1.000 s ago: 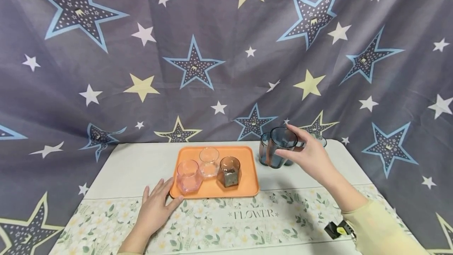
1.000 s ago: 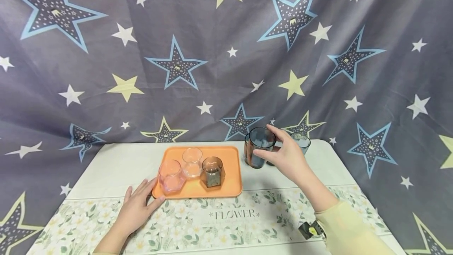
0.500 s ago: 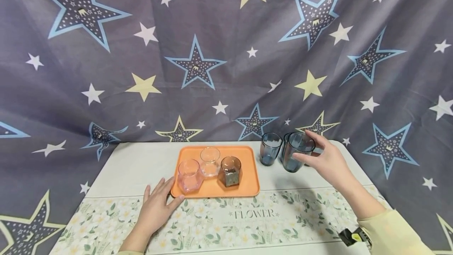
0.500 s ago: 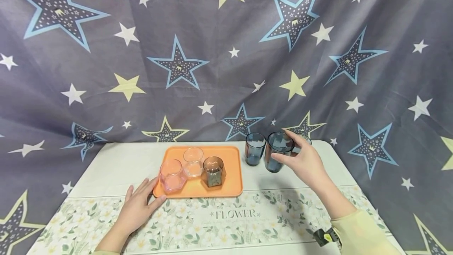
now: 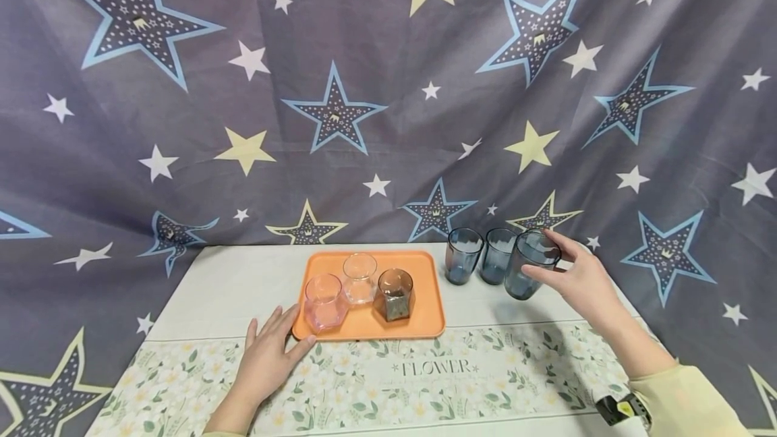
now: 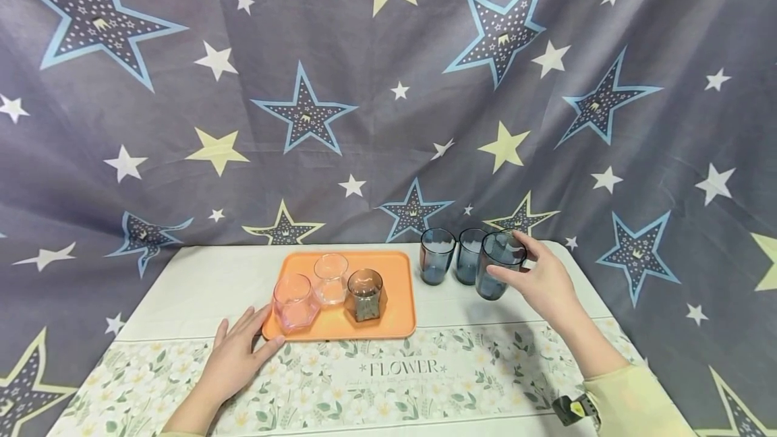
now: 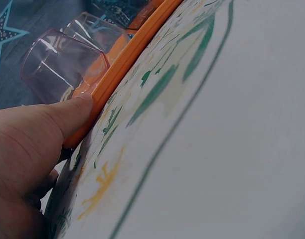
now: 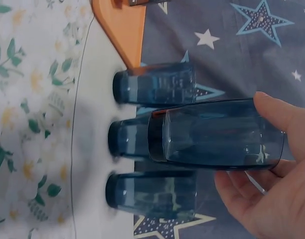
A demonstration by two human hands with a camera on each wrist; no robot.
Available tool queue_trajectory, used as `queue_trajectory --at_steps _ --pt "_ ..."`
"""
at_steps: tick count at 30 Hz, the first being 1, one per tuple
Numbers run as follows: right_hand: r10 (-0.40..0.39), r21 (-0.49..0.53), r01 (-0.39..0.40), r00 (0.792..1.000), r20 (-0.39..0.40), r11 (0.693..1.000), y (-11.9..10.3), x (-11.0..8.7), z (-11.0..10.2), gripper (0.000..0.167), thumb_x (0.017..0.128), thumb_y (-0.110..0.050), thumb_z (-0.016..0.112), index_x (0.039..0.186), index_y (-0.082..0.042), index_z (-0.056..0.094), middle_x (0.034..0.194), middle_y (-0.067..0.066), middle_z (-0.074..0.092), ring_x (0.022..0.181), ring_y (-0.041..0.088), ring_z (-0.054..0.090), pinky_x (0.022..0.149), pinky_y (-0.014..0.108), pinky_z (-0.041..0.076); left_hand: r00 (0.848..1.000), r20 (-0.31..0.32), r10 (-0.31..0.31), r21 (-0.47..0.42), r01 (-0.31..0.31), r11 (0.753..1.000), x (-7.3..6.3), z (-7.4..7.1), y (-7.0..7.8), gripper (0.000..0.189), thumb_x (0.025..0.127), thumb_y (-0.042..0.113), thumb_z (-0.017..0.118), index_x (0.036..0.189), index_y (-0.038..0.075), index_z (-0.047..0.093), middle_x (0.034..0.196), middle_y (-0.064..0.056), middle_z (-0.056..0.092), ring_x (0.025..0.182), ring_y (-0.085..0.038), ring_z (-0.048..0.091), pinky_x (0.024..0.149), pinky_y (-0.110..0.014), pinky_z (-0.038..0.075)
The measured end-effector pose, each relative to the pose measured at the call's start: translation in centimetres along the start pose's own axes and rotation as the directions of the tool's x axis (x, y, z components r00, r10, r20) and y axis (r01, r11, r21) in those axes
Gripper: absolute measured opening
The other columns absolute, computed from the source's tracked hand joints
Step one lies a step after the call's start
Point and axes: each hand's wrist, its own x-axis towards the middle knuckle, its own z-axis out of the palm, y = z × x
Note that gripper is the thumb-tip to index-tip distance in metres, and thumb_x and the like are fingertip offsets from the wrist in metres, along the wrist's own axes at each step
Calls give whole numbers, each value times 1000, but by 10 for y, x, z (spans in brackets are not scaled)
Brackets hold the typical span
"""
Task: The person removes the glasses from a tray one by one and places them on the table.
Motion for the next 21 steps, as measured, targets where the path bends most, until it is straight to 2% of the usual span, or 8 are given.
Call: queue_trajectory --at_steps 9,21 --pt "74 -28 -74 997 9 997 15 -1 -13 110 95 -60 84 177 -14 26 167 28 45 151 55 40 102 73 48 1000 -9 -1 5 1 1000 1 3 0 85 104 52 75 164 -1 49 166 -26 49 160 -52 32 128 -76 0" --pt "56 -70 -58 998 -25 996 39 3 -24 107 98 -56 83 175 -5 27 162 30 48 146 56 43 98 70 49 1000 -11 2 5 -2 1000 3 2 0 84 104 51 76 164 -1 49 167 -25 49 160 -52 33 129 -76 0"
